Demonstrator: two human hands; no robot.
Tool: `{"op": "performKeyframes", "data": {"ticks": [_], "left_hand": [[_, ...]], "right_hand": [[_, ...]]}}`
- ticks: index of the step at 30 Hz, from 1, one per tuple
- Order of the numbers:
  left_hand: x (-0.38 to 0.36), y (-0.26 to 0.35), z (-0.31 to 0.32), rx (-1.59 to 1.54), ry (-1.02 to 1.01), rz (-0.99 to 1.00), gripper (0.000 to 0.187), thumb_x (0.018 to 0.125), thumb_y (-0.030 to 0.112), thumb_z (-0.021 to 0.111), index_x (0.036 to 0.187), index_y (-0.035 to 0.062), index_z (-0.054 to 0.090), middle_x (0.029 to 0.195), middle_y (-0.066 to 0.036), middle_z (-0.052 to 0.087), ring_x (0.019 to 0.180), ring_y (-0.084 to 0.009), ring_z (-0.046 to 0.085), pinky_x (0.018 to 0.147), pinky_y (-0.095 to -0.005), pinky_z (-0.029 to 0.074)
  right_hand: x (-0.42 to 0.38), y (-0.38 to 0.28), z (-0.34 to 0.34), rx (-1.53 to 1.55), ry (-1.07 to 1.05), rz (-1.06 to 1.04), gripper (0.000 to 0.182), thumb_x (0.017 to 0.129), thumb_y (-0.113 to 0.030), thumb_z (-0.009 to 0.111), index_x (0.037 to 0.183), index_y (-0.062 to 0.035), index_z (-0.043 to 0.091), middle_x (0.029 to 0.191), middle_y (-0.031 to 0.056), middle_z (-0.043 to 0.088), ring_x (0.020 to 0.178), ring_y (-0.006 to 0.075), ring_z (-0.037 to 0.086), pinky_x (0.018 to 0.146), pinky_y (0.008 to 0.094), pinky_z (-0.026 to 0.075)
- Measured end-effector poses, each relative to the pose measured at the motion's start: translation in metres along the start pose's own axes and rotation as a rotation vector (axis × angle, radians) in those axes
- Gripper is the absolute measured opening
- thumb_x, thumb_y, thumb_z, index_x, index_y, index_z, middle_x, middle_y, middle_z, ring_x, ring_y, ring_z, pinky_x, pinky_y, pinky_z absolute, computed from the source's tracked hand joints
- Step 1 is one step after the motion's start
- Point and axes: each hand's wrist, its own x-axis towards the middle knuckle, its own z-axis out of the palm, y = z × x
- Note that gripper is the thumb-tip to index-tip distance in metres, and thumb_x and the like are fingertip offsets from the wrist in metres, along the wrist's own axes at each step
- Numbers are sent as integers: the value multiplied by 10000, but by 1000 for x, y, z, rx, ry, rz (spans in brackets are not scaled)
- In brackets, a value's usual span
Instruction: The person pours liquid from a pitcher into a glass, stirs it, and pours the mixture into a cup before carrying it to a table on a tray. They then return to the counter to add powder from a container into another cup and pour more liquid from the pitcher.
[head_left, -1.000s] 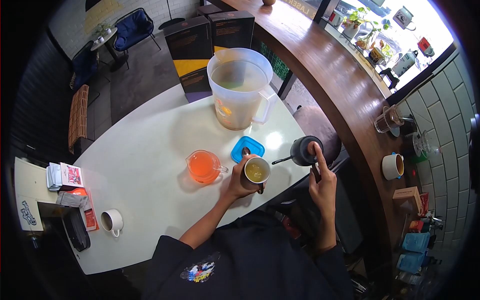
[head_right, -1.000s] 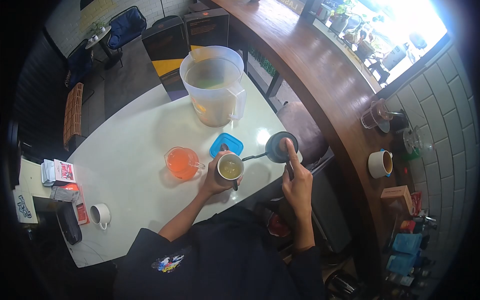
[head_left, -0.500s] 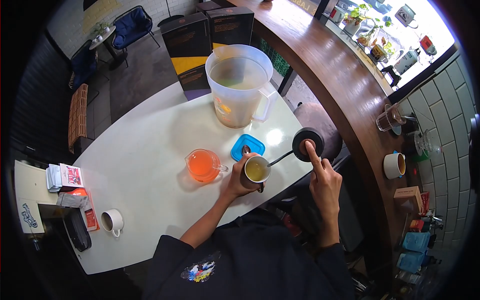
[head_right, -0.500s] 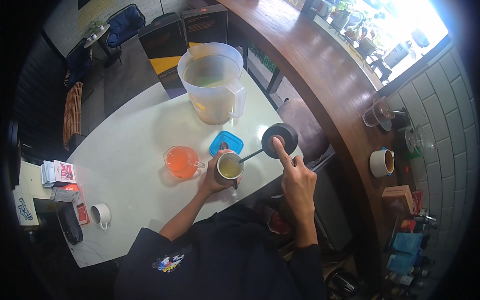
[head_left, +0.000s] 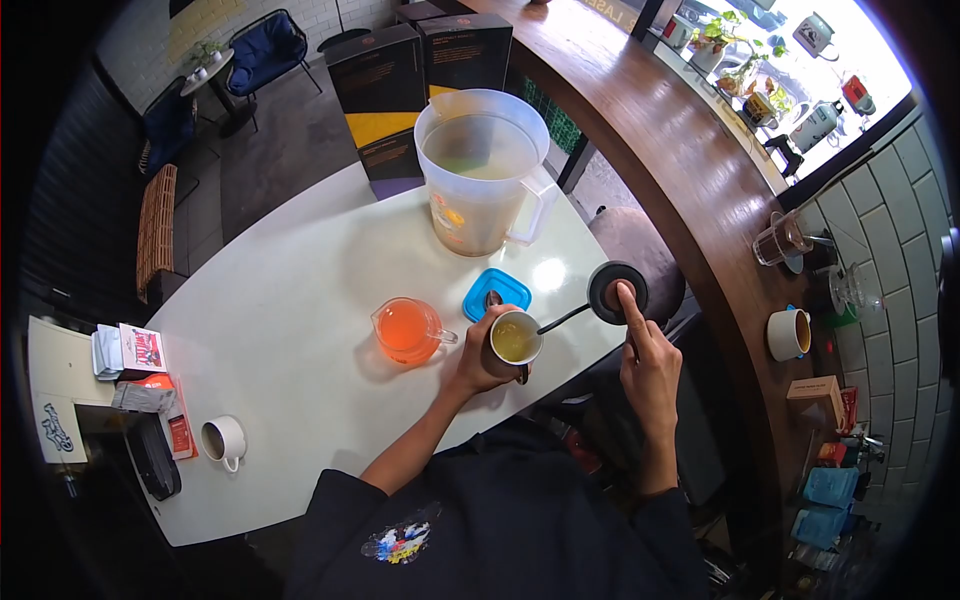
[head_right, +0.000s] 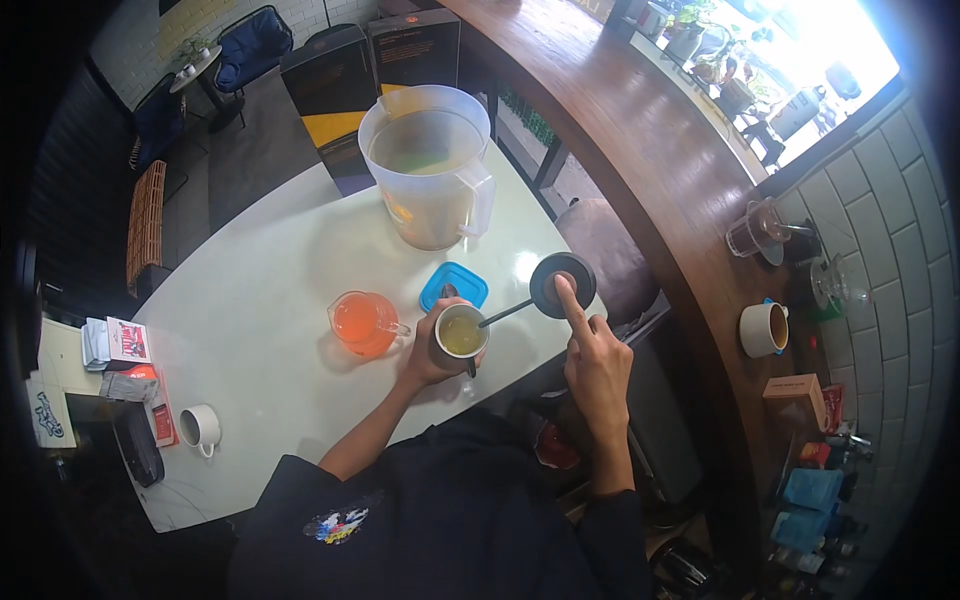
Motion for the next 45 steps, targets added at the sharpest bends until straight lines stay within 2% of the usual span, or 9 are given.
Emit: {"op": "performKeyframes", "data": {"ticks": [16, 19, 21, 25, 27, 28, 30, 36, 45], "left_hand": [[0, 0, 1, 18, -14, 13, 669, 578, 104, 845, 1160, 48, 521, 943, -79, 671, 866, -191, 662, 832, -320, 507], [0, 0, 2, 17, -16, 10, 674, 575, 99, 848, 1162, 53, 520, 940, -73, 673, 858, -184, 663, 824, -319, 511], [0, 1, 2, 47, -3, 11, 677, 575, 104, 854, 1162, 54, 520, 932, -64, 672, 847, -174, 665, 811, -314, 517], [-1, 4, 0, 93, 0, 75, 674, 583, 108, 856, 1162, 54, 515, 912, -59, 669, 838, -163, 665, 795, -310, 523], [-3, 8, -1, 74, -18, -5, 602, 604, 113, 837, 1112, 57, 518, 1031, -52, 623, 920, -172, 644, 851, -325, 512], [-4, 8, -1, 75, -16, -4, 602, 604, 113, 837, 1112, 57, 518, 1031, -52, 623, 920, -172, 644, 851, -325, 512], [-5, 8, -2, 138, -10, 83, 605, 599, 105, 838, 1107, 59, 512, 1034, -53, 629, 916, -165, 647, 851, -329, 515], [-4, 10, -4, 147, 20, 186, 692, 575, 134, 869, 1154, 70, 496, 969, -75, 665, 843, -239, 690, 775, -340, 544], [-7, 27, -13, 83, -15, 44, 680, 593, 106, 844, 1172, 44, 493, 1007, -64, 633, 886, -165, 652, 832, -321, 523]], "right_hand": [[-4, 4, 3, 31, 0, 8, 844, 748, 116, 574, 1463, -301, 408, 650, 127, 493, 567, 308, 564, 579, 458, 468], [-3, 4, 3, 86, -14, 34, 840, 756, 117, 572, 1468, -295, 399, 707, 137, 557, 604, 330, 586, 614, 452, 481], [-2, 4, 4, 246, -35, 85, 815, 773, 132, 545, 1476, -248, 383, 913, 202, 661, 720, 342, 661, 704, 447, 510], [-9, 29, 27, 478, -83, 258, 788, 789, 145, 511, 1484, -194, 360, 1126, 269, 632, 860, 349, 693, 798, 432, 518], [-12, 37, 38, 507, -83, 274, 751, 811, 133, 517, 1494, -134, 354, 929, 66, 625, 668, 72, 426, 621, 224, 420], [-12, 39, 43, 508, -83, 272, 751, 811, 133, 517, 1494, -134, 354, 929, 66, 625, 668, 72, 426, 621, 224, 420], [-12, 41, 51, 505, -106, 313, 804, 784, 127, 514, 1500, -180, 316, 1193, 284, 596, 891, 384, 683, 812, 423, 514], [-17, 52, 77, 416, -133, 291, 858, 771, 101, 530, 1522, -206, 249, 1200, 272, 599, 880, 459, 636, 772, 467, 492], [-18, 57, 97, 405, -175, 289, 827, 821, 42, 551, 1527, -215, 206, 1192, 278, 605, 961, 466, 620, 799, 495, 486]]}}
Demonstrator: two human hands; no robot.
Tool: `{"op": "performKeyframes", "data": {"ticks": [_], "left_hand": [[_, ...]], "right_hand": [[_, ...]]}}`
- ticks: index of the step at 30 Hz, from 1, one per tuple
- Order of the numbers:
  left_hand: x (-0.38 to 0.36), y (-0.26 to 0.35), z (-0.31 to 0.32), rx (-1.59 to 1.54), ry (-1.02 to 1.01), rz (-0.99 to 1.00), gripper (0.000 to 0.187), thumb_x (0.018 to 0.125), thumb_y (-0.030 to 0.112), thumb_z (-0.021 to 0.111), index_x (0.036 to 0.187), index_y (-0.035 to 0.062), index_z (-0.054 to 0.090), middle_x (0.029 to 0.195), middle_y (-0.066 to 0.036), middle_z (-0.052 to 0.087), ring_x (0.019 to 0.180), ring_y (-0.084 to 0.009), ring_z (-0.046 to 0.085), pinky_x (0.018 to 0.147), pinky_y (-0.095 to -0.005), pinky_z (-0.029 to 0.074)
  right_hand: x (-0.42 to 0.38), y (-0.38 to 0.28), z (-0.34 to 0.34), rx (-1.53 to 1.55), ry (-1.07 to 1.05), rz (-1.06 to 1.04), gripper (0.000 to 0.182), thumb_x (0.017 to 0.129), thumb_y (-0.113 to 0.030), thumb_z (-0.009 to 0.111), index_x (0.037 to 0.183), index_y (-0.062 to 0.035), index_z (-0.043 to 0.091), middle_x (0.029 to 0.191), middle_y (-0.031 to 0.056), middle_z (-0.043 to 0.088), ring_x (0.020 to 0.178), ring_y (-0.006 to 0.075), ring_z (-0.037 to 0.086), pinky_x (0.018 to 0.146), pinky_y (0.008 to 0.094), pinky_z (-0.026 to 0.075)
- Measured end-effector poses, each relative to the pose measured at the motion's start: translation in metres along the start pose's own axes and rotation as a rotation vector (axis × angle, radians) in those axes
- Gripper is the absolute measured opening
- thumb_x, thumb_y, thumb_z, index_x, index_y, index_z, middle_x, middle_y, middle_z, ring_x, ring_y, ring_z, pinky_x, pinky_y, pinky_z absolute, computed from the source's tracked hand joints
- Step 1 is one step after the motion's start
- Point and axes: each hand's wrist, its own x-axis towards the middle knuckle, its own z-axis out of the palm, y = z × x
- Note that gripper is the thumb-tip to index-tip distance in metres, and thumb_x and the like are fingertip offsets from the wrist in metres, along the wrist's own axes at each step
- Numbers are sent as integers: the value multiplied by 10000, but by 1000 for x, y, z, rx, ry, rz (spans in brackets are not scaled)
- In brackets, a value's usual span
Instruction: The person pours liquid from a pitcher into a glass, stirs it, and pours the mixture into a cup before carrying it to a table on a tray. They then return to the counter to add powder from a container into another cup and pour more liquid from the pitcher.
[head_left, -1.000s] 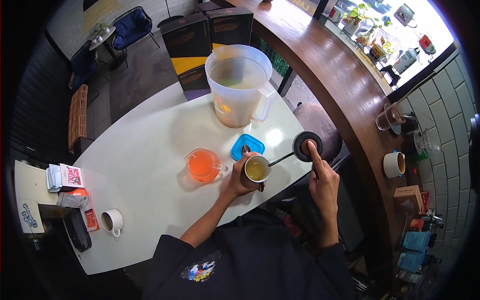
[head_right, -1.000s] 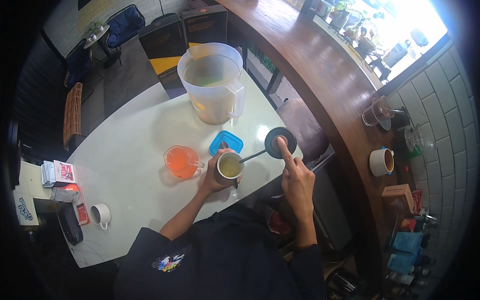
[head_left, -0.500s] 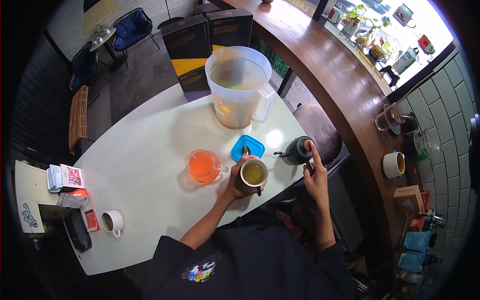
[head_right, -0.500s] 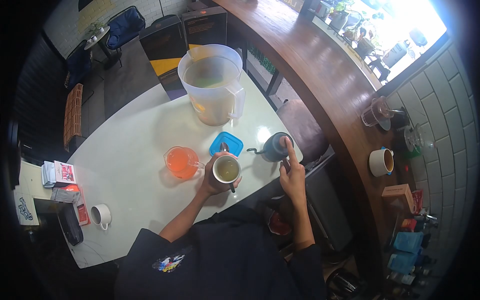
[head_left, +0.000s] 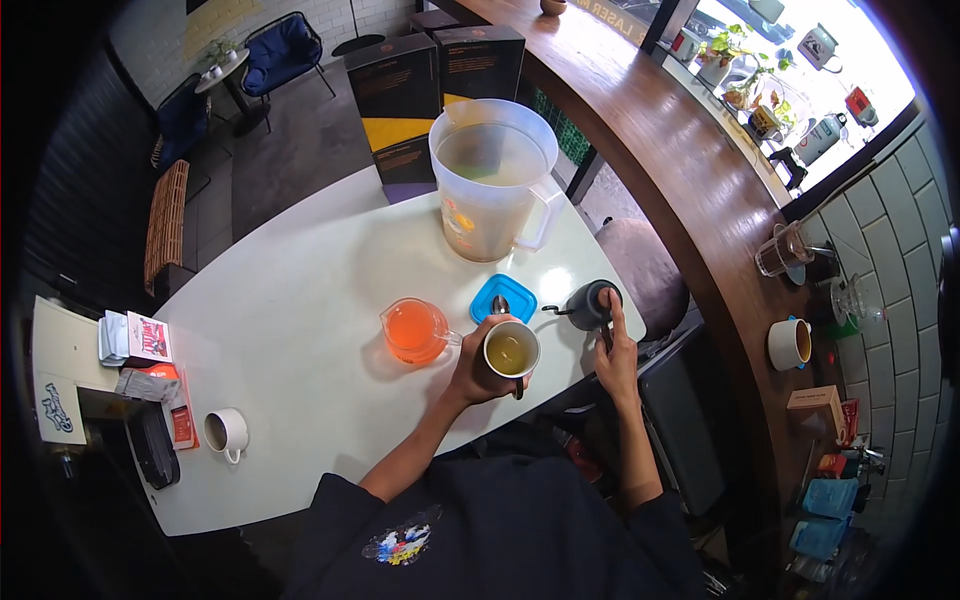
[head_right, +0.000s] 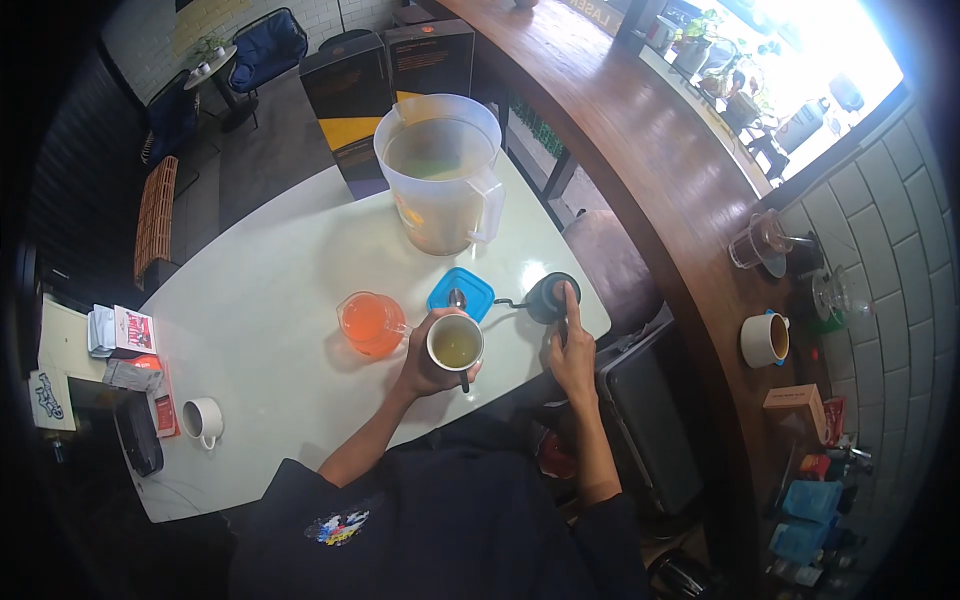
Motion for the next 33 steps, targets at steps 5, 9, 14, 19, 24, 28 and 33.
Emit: {"op": "performKeyframes", "data": {"ticks": [5, 9, 14, 19, 24, 28, 33], "left_hand": [[-3, 7, -3, -55, 7, -29, 688, 590, 106, 845, 1178, 46, 491, 979, -64, 638, 881, -164, 648, 837, -318, 514], [-6, 18, -9, -35, 22, -44, 636, 586, 112, 847, 1130, 36, 525, 987, -62, 622, 882, -164, 647, 808, -318, 523], [-13, 24, -17, -17, 51, 9, 649, 568, 106, 863, 1119, 43, 525, 977, -63, 637, 852, -166, 655, 793, -318, 525], [-25, 39, -33, 35, 71, 69, 673, 542, 94, 871, 1121, 61, 530, 1012, -79, 641, 867, -213, 658, 797, -330, 523], [-38, 49, -54, 140, 149, 156, 625, 583, 111, 881, 1095, 57, 527, 982, -66, 635, 866, -207, 637, 767, -328, 517], [-49, 64, -72, 165, 214, 60, 652, 554, 100, 870, 1115, 53, 540, 1049, -77, 619, 914, -228, 643, 836, -341, 510], [-58, 71, -100, 170, 346, 4, 585, 607, 99, 839, 1111, 35, 549, 995, -40, 628, 880, -129, 628, 795, -299, 518]], "right_hand": [[2, -14, -8, -64, -31, 30, 818, 837, -11, 593, 1527, -215, 205, 1072, 285, 641, 879, 483, 632, 760, 512, 491], [10, -28, -23, -483, 85, -67, 658, 874, -128, 630, 1468, -153, 348, 964, 264, 577, 822, 419, 613, 717, 470, 488], [58, -59, -32, 3, 66, -189, 463, 906, -158, 611, 1338, -28, 506, 1051, 221, 563, 1039, 340, 579, 869, 394, 481], [105, -88, -1, 402, 48, -366, 418, 990, -290, 549, 1299, -9, 529, 1161, 103, 593, 1070, 154, 552, 931, 315, 429], [134, -108, 36, 707, 10, -247, 345, 989, -328, 554, 1028, 8, 617, 919, 46, 609, 917, 138, 556, 835, 291, 432], [146, -120, 56, 1101, 70, -188, 388, 958, -287, 610, 645, -62, 563, 604, -17, 517, 557, 55, 432, 541, 246, 312], [167, -126, 47, 976, 332, -150, 455, 906, -278, 681, 527, -108, 496, 476, -63, 398, 405, 23, 294, 411, 249, 152]]}}
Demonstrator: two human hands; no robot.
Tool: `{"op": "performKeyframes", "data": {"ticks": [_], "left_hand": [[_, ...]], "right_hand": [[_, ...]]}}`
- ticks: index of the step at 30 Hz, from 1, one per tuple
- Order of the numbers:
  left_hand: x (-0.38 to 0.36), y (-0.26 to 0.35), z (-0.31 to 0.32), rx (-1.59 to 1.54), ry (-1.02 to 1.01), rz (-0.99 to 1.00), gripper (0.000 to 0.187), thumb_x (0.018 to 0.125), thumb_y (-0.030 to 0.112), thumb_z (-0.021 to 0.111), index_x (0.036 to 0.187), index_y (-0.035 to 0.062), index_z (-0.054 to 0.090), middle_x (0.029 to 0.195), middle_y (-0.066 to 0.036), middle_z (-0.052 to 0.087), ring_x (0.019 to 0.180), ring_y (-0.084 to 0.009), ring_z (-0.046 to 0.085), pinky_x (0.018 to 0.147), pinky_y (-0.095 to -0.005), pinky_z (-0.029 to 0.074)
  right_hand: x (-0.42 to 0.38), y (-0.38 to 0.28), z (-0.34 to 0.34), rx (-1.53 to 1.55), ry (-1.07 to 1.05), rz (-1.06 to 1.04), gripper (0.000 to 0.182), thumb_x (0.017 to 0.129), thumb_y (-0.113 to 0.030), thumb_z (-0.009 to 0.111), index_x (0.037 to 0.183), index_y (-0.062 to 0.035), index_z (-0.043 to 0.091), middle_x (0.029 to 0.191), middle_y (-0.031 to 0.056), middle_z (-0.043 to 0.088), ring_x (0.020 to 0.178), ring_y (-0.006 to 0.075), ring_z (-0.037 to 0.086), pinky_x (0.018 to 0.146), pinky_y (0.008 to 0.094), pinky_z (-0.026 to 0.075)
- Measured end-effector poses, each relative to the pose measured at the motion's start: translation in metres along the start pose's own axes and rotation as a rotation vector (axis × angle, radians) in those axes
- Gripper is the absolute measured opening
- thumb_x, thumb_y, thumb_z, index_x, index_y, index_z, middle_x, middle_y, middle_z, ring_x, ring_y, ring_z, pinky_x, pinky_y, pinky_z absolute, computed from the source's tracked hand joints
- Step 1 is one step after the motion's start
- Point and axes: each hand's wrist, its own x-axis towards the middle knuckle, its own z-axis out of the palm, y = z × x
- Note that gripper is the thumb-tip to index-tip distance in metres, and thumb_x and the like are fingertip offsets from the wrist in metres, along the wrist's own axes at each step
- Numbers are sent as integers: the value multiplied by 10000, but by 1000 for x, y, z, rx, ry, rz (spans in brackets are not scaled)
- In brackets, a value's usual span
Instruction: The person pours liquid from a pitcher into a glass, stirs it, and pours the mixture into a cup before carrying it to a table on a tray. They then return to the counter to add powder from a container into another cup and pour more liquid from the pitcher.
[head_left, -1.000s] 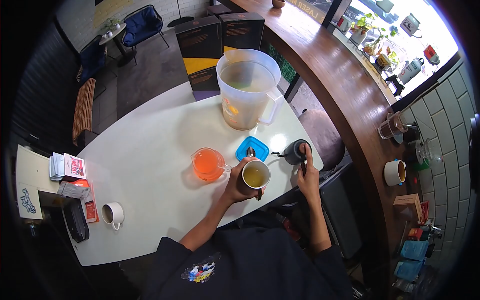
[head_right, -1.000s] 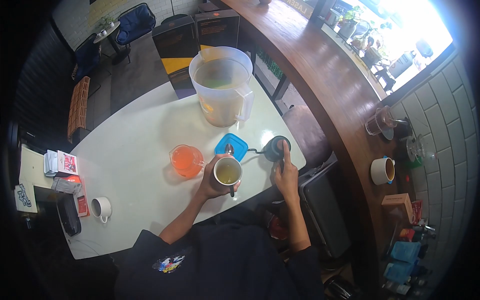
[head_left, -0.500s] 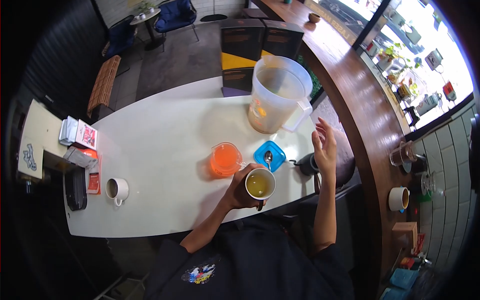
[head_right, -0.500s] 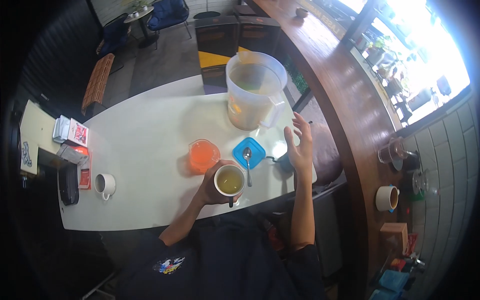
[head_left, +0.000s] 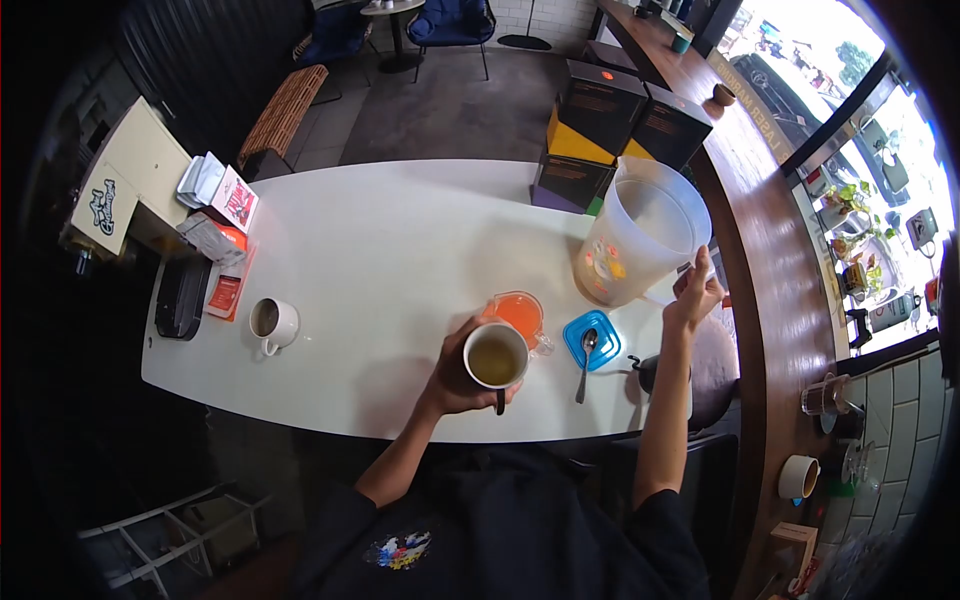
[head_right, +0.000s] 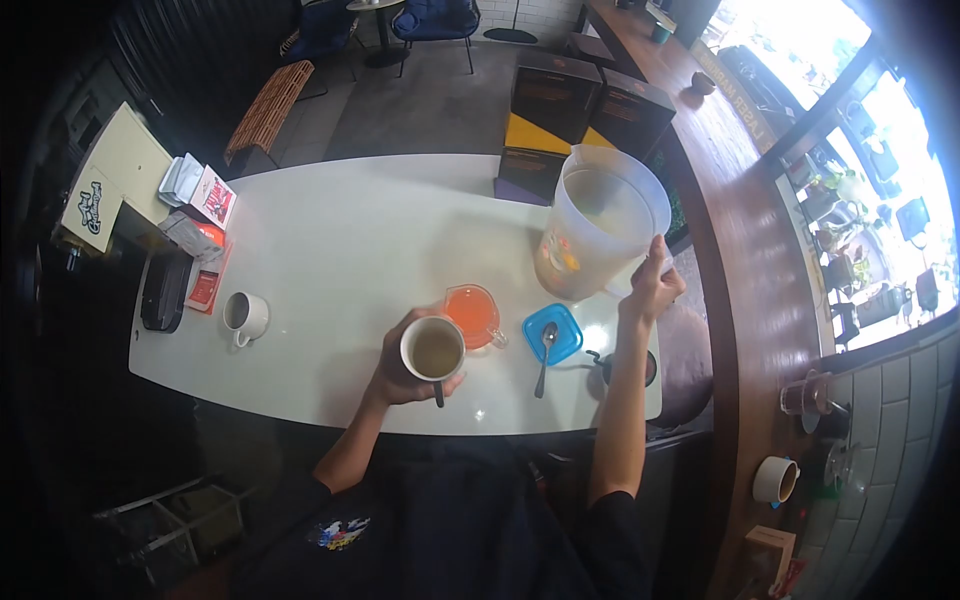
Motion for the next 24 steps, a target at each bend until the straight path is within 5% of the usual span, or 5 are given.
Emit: {"op": "performKeyframes", "data": {"ticks": [3, 12, 18, 22, 24], "left_hand": [[12, 0, -17, 60, 104, -35, 578, 584, 122, 856, 1082, 31, 579, 1016, -74, 627, 845, -191, 654, 764, -321, 538], [82, -25, -46, -83, 151, -83, 623, 628, -21, 809, 1165, 7, 494, 916, -53, 637, 776, -126, 633, 692, -292, 539], [106, -68, -42, -1, 139, -20, 623, 614, 29, 827, 1151, 14, 512, 931, -52, 641, 855, -123, 623, 778, -296, 528], [109, -84, -32, 27, 137, -68, 641, 602, 70, 839, 1157, 14, 523, 957, -62, 652, 887, -132, 625, 822, -299, 520], [110, -87, -29, 3, 130, -110, 645, 606, 72, 841, 1164, 16, 524, 969, -65, 658, 893, -140, 633, 826, -304, 524]], "right_hand": [[19, -17, -2, -22, -54, 14, 466, 894, -296, 693, 520, -95, 502, 469, -53, 397, 392, 32, 297, 399, 256, 157], [79, -72, 30, -320, -476, -163, 483, 887, -323, 667, 513, -59, 514, 482, -32, 420, 429, 55, 372, 414, 259, 240], [80, -100, 74, -484, -653, -325, 474, 876, -290, 647, 551, 39, 546, 502, -21, 462, 482, 51, 405, 429, 285, 309], [86, -109, 91, -717, -804, -222, 444, 864, -392, 700, 799, 25, 564, 697, 63, 551, 637, 95, 520, 516, 282, 388], [71, -115, 109, -567, -857, -471, 465, 862, -398, 684, 801, 56, 598, 691, 80, 569, 656, 137, 544, 568, 320, 416]]}}
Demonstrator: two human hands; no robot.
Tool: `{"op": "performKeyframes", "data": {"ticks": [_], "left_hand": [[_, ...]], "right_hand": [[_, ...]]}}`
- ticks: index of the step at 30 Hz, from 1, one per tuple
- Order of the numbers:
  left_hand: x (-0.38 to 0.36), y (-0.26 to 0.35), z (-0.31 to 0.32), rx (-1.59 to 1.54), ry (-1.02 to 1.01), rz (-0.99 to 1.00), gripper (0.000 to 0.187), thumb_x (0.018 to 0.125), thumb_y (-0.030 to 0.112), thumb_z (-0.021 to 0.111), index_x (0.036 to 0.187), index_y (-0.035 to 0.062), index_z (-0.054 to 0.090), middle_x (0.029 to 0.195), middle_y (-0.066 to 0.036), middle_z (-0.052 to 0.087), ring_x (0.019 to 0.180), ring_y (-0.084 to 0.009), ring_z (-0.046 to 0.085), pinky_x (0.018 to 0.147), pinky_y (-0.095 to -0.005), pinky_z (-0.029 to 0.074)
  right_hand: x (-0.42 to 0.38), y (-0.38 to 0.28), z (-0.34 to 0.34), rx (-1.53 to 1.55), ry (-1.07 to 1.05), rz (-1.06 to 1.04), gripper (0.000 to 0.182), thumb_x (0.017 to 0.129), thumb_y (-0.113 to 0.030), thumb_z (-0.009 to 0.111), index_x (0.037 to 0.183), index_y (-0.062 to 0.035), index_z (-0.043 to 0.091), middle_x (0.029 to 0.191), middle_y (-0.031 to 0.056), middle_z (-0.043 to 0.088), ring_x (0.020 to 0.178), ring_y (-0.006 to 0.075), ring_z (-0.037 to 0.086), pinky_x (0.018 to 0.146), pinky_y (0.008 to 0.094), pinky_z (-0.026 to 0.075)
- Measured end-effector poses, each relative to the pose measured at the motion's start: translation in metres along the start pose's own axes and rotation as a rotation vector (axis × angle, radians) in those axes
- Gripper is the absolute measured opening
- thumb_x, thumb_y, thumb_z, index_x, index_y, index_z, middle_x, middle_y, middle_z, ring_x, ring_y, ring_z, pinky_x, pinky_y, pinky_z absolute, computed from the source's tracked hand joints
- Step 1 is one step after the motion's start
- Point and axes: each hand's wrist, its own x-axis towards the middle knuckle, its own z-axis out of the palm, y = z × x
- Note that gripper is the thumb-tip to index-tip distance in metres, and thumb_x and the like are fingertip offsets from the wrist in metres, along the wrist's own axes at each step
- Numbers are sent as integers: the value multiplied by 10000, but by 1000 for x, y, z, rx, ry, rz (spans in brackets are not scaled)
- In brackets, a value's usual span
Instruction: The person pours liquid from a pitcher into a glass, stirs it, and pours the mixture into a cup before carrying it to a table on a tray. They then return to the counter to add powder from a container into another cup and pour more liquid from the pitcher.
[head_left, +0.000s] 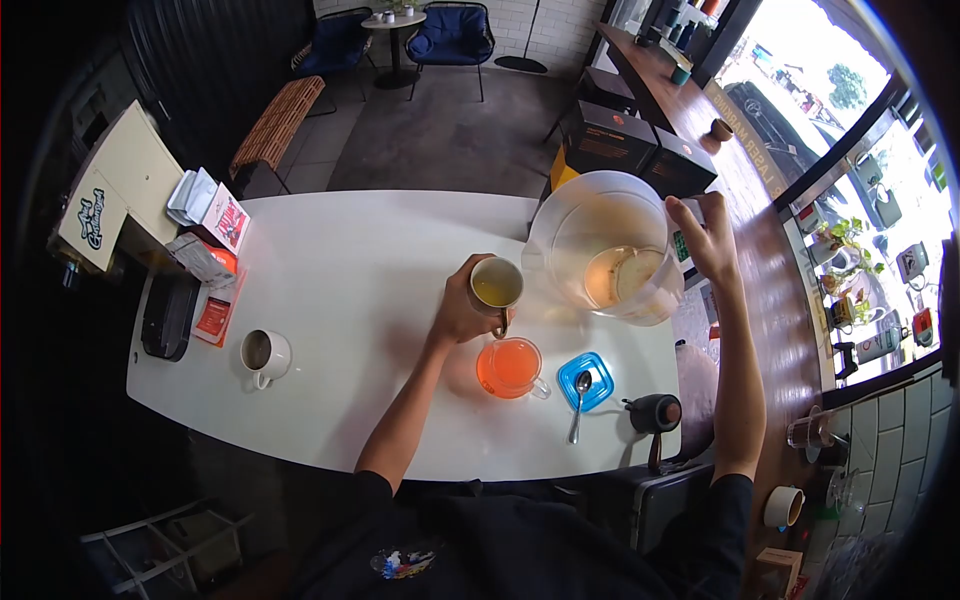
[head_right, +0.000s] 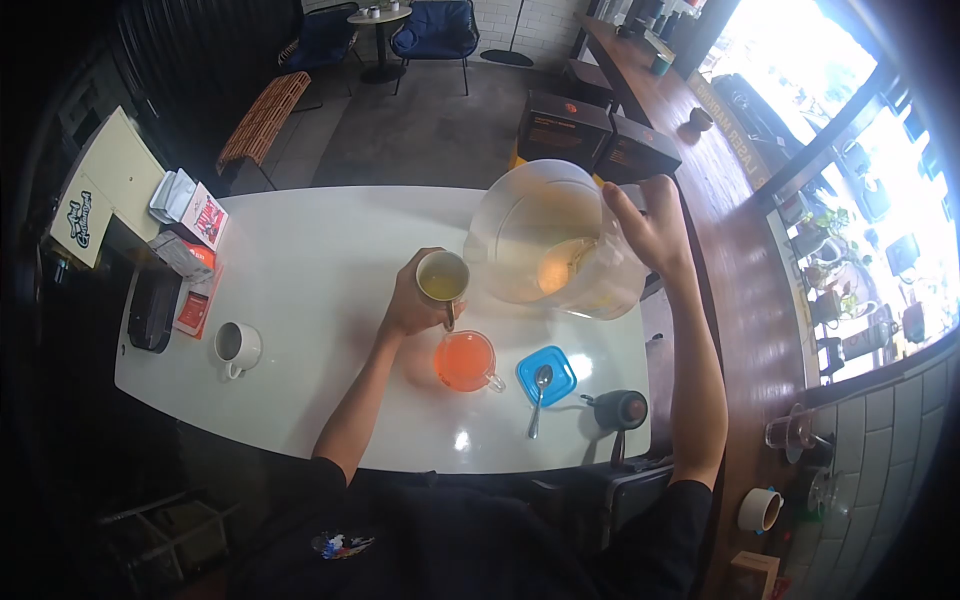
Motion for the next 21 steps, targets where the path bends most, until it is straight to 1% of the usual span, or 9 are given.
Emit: {"op": "performKeyframes", "data": {"ticks": [1, 3, 4, 9, 10, 16, 17, 19, 21], "left_hand": [[0, -1, 1, 1, 4, -2, 645, 606, 72, 841, 1164, 16, 524, 969, -65, 658, 893, -140, 633, 826, -304, 524], [0, -2, 4, -41, 13, -28, 645, 608, 75, 843, 1167, 20, 526, 977, -64, 662, 898, -144, 637, 829, -304, 525], [1, -3, 5, -41, 14, -32, 645, 608, 75, 843, 1167, 20, 526, 977, -64, 662, 898, -144, 637, 829, -304, 525], [2, -3, 4, -26, 1, -119, 683, 601, 63, 855, 1192, 15, 515, 1029, -76, 646, 936, -154, 626, 848, -318, 520], [2, -5, 5, -26, 3, -121, 683, 601, 63, 855, 1192, 15, 515, 1029, -76, 646, 936, -154, 626, 848, -318, 520], [3, -11, 7, 1, -7, -66, 687, 597, 53, 854, 1193, 11, 514, 1044, -82, 642, 942, -160, 625, 850, -317, 521], [3, -12, 8, 19, -3, -68, 685, 598, 54, 854, 1191, 11, 515, 1047, -82, 641, 944, -160, 625, 853, -317, 521], [3, -11, 9, 36, 0, -70, 683, 599, 54, 855, 1190, 11, 516, 1049, -83, 641, 946, -161, 626, 855, -318, 521], [3, -9, 10, -4, -8, -106, 679, 600, 57, 857, 1186, 12, 519, 1054, -83, 641, 949, -163, 627, 859, -320, 521]], "right_hand": [[4, -9, 4, 2, -3, -1, 465, 862, -398, 684, 801, 56, 598, 691, 80, 569, 656, 137, 544, 568, 320, 416], [10, -26, 7, -92, -57, -62, 380, 812, -263, 629, 742, 110, 610, 614, 158, 594, 557, 221, 567, 579, 355, 452], [13, -30, 7, -137, -111, 13, 393, 778, -278, 624, 715, 109, 603, 575, 171, 562, 519, 225, 553, 560, 357, 449], [23, -43, 18, -221, -141, -22, 415, 753, -295, 630, 666, 109, 595, 531, 174, 543, 478, 257, 558, 534, 370, 449], [25, -44, 20, -214, -132, -60, 420, 745, -297, 634, 651, 110, 592, 524, 175, 541, 470, 266, 561, 528, 373, 448], [33, -53, 25, -265, -167, -55, 421, 730, -305, 634, 592, 91, 592, 499, 168, 536, 447, 276, 558, 518, 370, 454], [34, -53, 25, -265, -167, -53, 421, 730, -305, 634, 592, 91, 592, 499, 168, 536, 447, 276, 558, 518, 370, 454], [37, -53, 26, -387, -267, 12, 417, 724, -323, 630, 603, 76, 610, 511, 172, 549, 458, 289, 565, 524, 370, 469], [37, -55, 28, -390, -251, -13, 416, 721, -329, 628, 609, 71, 616, 513, 173, 554, 461, 299, 569, 525, 374, 476]]}}
